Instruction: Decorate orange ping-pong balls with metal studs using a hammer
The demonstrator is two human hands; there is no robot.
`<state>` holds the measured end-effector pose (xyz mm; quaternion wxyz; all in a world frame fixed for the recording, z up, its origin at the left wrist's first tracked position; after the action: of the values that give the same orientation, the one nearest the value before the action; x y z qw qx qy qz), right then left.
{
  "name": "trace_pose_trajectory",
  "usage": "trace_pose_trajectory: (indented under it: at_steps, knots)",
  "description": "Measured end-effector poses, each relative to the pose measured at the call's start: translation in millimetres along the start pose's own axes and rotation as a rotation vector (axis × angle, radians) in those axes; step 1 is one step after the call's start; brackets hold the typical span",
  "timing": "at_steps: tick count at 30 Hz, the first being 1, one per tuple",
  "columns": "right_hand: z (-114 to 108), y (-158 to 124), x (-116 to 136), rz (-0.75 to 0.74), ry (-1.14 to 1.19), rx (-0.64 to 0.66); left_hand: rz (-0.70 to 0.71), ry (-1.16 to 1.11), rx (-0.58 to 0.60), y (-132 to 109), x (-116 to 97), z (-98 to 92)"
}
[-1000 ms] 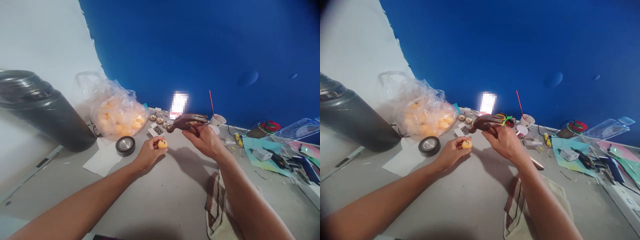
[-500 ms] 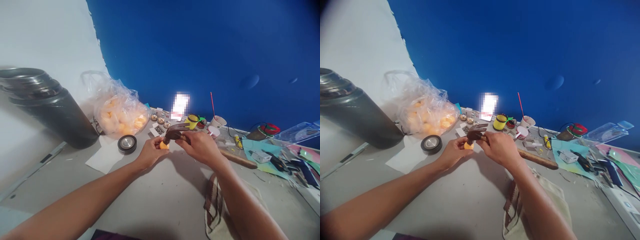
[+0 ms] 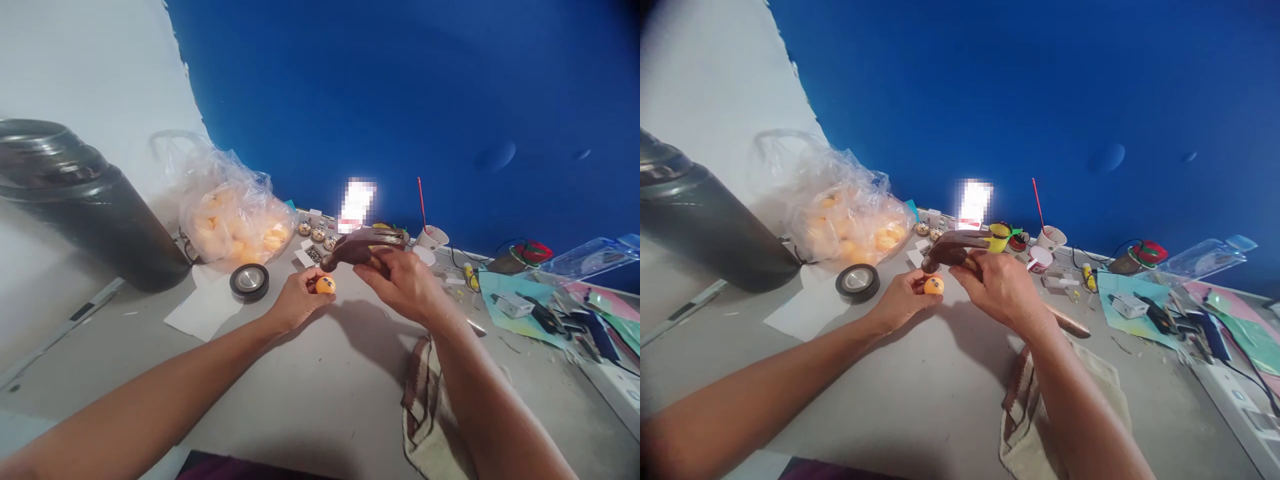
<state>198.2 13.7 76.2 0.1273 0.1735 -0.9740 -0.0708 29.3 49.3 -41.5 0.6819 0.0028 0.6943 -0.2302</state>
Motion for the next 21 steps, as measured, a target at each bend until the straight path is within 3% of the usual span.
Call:
trace_pose_trajectory:
  at_steps: [3,8,12,17,21]
  knots:
    - [5.3,0.5,0.2,-0.007,-0.030,0.090,-0.014,-0.023,0.062,-0.6,-1.7,3.2]
    - [-1.7,-0.3,1.0,-0.026,0.078,-0.039,-0.038,-0.031,0.048,-0.4,1.1,3.4]
    - [6.5,3.0,-5.3,-0.027,0.049,0.088,-0.003,-0.008,0.013,-2.5,0.9,2.7]
    - [-1.6,6.2,-30.0,0.104,-0.027,-0.059,-0.005,0.005,-0.007,-5.2,2.3,3.1]
    - [10.2,9.7,-49.6,0.118,-0.032,0.079,-0.009,-0.006,-0.014,-3.7,5.5,2.6]
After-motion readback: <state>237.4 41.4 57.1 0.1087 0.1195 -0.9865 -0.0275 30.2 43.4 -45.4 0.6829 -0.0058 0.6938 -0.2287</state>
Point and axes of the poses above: each hand's wrist, its own y-axis towards the middle knuckle, its own z-axis out of the palm, x = y × z, the point moved 5 cm from there along y, towards the middle knuckle, and after that the axes turned 13 degrees about -z, right-handed, at the moved point
